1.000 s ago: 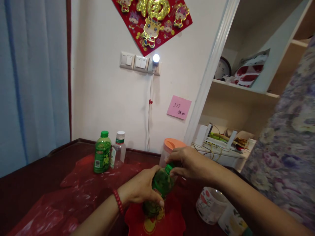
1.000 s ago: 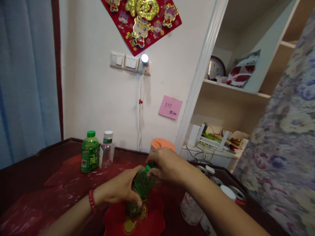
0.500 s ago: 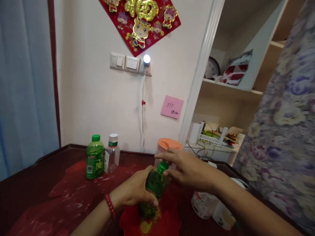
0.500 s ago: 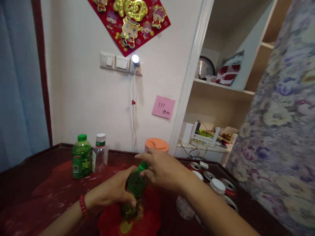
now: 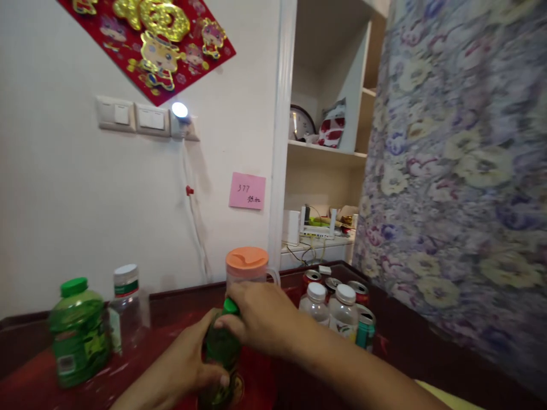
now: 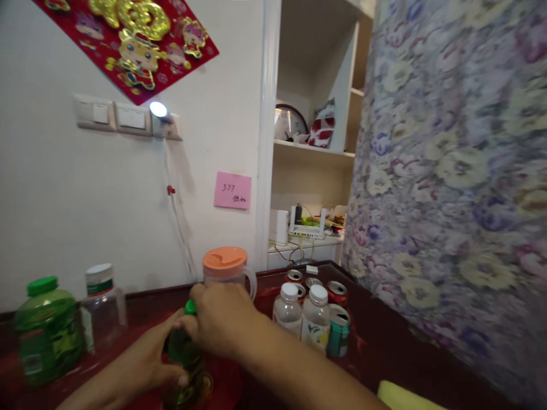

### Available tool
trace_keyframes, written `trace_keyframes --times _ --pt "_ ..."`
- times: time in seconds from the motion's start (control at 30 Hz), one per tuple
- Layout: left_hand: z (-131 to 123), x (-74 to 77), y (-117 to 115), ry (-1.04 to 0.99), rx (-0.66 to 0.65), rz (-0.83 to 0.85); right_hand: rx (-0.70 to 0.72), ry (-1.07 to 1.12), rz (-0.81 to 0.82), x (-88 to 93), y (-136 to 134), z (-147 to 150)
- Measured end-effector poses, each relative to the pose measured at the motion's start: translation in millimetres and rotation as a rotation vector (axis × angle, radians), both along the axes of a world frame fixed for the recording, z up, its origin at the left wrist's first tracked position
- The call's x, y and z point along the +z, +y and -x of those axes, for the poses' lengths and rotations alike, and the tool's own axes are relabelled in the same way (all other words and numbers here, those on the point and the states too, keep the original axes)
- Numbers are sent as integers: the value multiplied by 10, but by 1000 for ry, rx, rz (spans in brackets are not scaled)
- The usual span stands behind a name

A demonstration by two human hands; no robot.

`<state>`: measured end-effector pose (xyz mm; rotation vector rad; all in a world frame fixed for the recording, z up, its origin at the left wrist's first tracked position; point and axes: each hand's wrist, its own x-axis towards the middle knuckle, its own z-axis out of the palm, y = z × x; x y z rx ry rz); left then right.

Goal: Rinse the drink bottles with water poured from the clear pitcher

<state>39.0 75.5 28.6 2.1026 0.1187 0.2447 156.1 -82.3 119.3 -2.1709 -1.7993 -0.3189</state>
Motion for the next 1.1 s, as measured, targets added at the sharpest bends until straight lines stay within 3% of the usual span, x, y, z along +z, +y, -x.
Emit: trace_keyframes --times 0.17,0.37,0.47,0.63,0.87,1.1 --pt "-57 -13 -37 -43 20 -4 -18 41 -98 1 -136 0" --pt "-109 -45 -20 -227 103 140 -93 45 -398 382 -672 -237" --pt "-100 -13 -36 -272 231 96 -161 -12 -580 579 -962 -406" --pt "-88 5 -68 -316 287 56 -294 -162 -756 745 -1225 -698" --pt "-108 -24 -50 -372 338 7 -443 -217 -549 700 -1024 -1093" --pt "-20 205 -187 -397 422 -7 -504 -167 -236 501 -545 -1284"
